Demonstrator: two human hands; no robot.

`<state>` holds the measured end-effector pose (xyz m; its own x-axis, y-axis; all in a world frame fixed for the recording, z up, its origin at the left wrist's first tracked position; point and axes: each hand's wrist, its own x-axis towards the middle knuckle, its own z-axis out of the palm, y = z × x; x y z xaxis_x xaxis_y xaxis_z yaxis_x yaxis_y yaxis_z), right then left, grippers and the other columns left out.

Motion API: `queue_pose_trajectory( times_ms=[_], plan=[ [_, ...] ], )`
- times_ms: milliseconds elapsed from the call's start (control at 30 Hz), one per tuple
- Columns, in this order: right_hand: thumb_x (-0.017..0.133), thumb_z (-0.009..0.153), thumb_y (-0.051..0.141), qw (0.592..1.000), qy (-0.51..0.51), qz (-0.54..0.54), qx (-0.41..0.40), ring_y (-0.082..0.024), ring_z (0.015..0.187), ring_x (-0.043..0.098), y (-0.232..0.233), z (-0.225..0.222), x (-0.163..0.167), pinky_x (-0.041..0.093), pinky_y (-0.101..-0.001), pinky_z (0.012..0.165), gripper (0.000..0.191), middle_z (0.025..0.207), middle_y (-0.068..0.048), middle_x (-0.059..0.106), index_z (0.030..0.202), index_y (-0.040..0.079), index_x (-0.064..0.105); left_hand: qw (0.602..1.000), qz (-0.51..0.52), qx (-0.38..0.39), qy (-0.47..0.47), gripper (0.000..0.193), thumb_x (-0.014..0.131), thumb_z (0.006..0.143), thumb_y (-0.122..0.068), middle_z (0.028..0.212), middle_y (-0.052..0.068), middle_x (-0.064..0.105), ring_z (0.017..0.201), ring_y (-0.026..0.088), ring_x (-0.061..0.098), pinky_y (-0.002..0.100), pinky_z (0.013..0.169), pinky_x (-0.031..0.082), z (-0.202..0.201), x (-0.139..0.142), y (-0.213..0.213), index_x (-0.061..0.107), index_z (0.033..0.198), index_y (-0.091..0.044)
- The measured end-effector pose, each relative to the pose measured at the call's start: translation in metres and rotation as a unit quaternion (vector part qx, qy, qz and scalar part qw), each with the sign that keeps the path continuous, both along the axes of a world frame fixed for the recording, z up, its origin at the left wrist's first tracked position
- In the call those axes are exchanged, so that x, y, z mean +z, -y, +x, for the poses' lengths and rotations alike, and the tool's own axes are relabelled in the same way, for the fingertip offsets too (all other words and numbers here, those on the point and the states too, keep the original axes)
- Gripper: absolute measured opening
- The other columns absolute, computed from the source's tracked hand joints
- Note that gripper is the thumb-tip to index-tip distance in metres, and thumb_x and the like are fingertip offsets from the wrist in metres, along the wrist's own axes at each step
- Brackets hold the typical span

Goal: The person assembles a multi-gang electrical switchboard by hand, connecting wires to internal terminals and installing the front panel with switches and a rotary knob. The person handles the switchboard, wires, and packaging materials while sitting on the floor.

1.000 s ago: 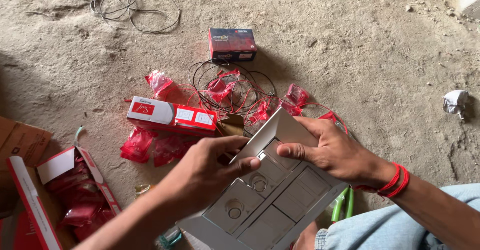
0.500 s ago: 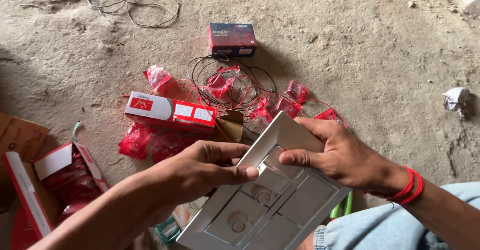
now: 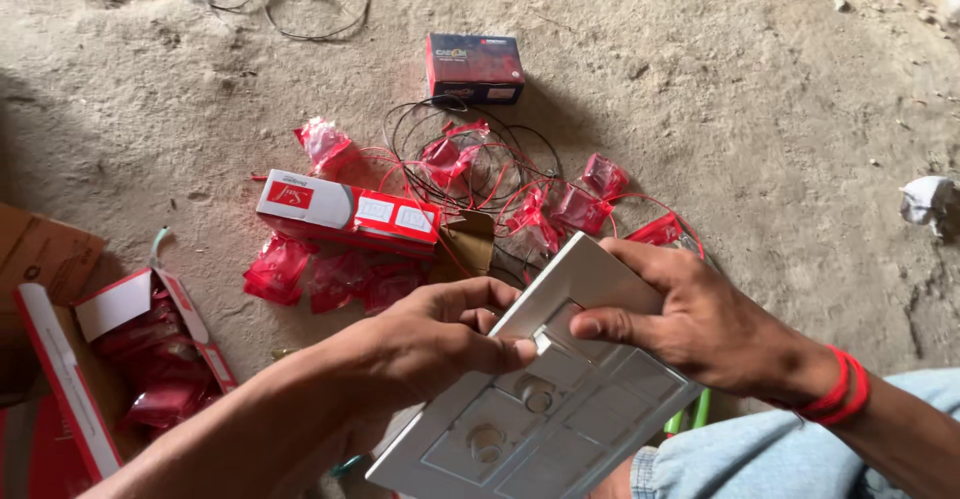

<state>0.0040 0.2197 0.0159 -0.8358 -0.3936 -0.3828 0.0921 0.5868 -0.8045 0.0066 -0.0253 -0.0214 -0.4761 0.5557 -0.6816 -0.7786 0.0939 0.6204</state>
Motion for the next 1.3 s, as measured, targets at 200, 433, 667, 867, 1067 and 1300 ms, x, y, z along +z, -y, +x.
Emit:
queue_pose_trajectory(
  times_ms=[200,433,667,867,1067,1300],
  plan=[
    [0.078,0.076,0.035,0.998,-0.042,0.036,0.014,-0.009,0.077,0.076,-0.005,0.002,-0.008,0.063,-0.0301,0.067,0.046,0.085,-0.003,0.083,0.115,0.011,0.073,0.996,-0.006,-0.013,-0.091,0.032,0.080,0.080,-0.016,0.081,0.002,0.068,0.076,0.012,0.060,0.030,0.071,0.048,0.000,-0.015,-0.011,0.066,0.109,-0.013],
    [0.079,0.083,0.041,0.994,-0.092,0.049,0.036,-0.013,0.083,0.080,-0.003,0.012,-0.005,0.063,-0.0323,0.071,0.052,0.094,-0.005,0.078,0.122,0.008,0.066,0.999,0.011,0.044,-0.012,0.031,0.074,0.081,-0.012,0.081,0.002,0.068,0.072,0.014,0.063,0.036,0.062,0.054,0.014,-0.013,-0.017,0.064,0.111,-0.013],
    [0.093,0.052,0.054,0.973,-0.150,0.172,0.019,-0.019,0.073,0.077,0.013,0.003,0.004,0.061,-0.0357,0.064,0.077,0.078,-0.008,0.080,0.109,0.012,0.063,0.994,0.028,0.102,0.005,0.035,0.073,0.083,-0.008,0.081,0.007,0.071,0.070,0.016,0.066,0.037,0.055,0.055,0.020,-0.008,-0.027,0.060,0.115,-0.011],
    [0.092,0.056,0.050,0.973,-0.154,0.172,0.010,-0.019,0.072,0.077,0.019,0.008,0.005,0.062,-0.0361,0.064,0.069,0.078,-0.008,0.081,0.106,0.012,0.063,0.995,0.005,0.102,-0.018,0.037,0.073,0.082,-0.010,0.078,0.007,0.068,0.063,0.019,0.063,0.039,0.049,0.051,0.020,-0.026,-0.033,0.060,0.116,-0.011],
    [0.094,0.057,0.048,0.963,-0.208,0.172,0.023,-0.021,0.073,0.075,0.020,0.007,0.002,0.061,-0.0372,0.066,0.067,0.079,-0.010,0.080,0.102,0.008,0.065,0.991,0.014,0.108,-0.079,0.035,0.078,0.080,-0.008,0.081,0.006,0.072,0.066,0.016,0.065,0.038,0.053,0.054,0.014,-0.024,-0.037,0.064,0.113,-0.009],
    [0.091,0.058,0.041,0.969,-0.200,0.147,0.011,-0.018,0.075,0.079,0.020,0.010,-0.002,0.060,-0.0359,0.069,0.058,0.083,-0.009,0.079,0.098,0.006,0.070,0.994,-0.047,0.091,-0.032,0.033,0.074,0.081,-0.010,0.084,0.007,0.070,0.072,0.017,0.065,0.042,0.055,0.053,0.016,-0.011,-0.032,0.063,0.111,-0.014]
  ],
)
